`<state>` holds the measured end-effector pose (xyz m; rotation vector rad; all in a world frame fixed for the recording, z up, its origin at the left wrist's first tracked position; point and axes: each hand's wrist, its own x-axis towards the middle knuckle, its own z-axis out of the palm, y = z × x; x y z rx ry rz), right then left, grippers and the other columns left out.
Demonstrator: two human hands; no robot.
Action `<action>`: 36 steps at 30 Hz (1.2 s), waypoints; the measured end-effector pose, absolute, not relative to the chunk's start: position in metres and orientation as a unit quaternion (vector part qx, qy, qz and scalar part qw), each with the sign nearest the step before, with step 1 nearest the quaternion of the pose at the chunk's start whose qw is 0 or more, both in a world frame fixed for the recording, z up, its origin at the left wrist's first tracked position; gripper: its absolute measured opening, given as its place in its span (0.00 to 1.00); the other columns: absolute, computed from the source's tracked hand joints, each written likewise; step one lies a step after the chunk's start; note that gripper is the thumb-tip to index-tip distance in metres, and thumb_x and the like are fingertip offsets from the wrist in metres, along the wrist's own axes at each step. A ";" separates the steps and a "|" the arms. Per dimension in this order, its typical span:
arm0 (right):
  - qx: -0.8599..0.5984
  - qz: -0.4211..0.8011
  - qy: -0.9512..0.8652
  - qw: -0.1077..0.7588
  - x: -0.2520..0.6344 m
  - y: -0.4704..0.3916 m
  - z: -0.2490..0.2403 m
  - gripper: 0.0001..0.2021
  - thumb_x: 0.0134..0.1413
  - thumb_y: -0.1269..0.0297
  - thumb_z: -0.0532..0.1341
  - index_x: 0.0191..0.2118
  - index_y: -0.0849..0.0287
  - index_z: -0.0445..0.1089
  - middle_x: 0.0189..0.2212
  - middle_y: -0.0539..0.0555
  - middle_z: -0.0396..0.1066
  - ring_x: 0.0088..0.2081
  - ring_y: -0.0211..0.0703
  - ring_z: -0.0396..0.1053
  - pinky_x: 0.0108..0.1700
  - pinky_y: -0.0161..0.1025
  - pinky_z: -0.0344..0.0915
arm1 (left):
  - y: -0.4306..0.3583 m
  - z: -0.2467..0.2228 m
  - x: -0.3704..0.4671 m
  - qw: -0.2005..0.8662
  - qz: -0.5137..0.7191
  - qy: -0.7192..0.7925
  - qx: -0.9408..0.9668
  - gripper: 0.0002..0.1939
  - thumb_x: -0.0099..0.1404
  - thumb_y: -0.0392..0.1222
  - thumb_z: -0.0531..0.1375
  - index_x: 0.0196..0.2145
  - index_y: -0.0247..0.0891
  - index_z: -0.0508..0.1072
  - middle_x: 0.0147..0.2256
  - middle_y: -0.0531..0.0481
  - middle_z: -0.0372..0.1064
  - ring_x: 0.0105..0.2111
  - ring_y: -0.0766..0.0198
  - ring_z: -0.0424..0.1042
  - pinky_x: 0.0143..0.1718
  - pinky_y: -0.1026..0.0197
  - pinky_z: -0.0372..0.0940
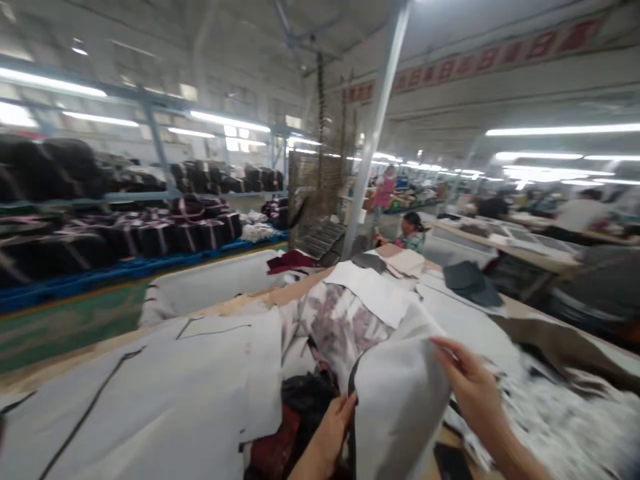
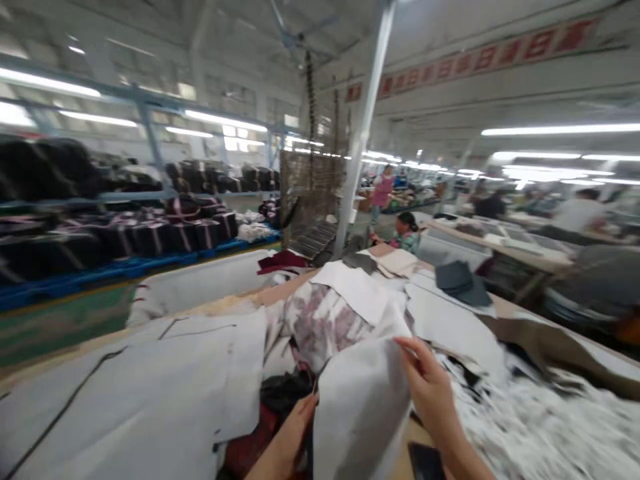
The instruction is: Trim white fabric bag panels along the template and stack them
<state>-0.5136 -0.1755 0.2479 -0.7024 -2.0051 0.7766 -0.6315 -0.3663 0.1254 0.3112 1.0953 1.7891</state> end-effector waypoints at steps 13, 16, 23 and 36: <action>-0.569 0.200 -0.619 0.504 -0.229 -0.250 0.213 0.19 0.48 0.48 0.57 0.40 0.54 0.72 0.41 0.54 0.72 0.44 0.50 0.68 0.46 0.39 0.66 | -0.227 0.210 -0.485 0.628 0.562 0.360 0.400 0.27 0.52 0.47 0.64 0.49 0.35 0.68 0.44 0.45 0.71 0.43 0.57 0.69 0.44 0.60 0.62; -0.602 0.243 -0.613 0.451 -0.183 -0.279 0.196 0.19 0.49 0.49 0.55 0.42 0.54 0.71 0.42 0.54 0.71 0.44 0.50 0.68 0.46 0.39 0.66 | -0.206 0.209 -0.440 0.626 0.510 0.354 0.472 0.26 0.53 0.46 0.63 0.49 0.37 0.68 0.47 0.46 0.69 0.45 0.56 0.68 0.47 0.57 0.62; -0.660 0.412 -0.584 0.229 -0.094 -0.315 0.190 0.22 0.48 0.57 0.56 0.50 0.54 0.67 0.26 0.52 0.72 0.29 0.45 0.70 0.34 0.39 0.67 | -0.196 0.220 -0.361 0.485 0.321 0.338 0.740 0.23 0.53 0.34 0.58 0.48 0.41 0.71 0.48 0.49 0.70 0.50 0.56 0.66 0.56 0.54 0.55; -0.598 0.480 -0.441 0.467 -0.037 -0.255 0.166 0.27 0.47 0.48 0.59 0.50 0.59 0.64 0.41 0.56 0.70 0.40 0.47 0.68 0.43 0.43 0.64 | -0.200 0.242 -0.328 0.530 0.193 0.339 0.753 0.24 0.55 0.39 0.59 0.51 0.43 0.68 0.51 0.49 0.67 0.51 0.55 0.65 0.56 0.54 0.56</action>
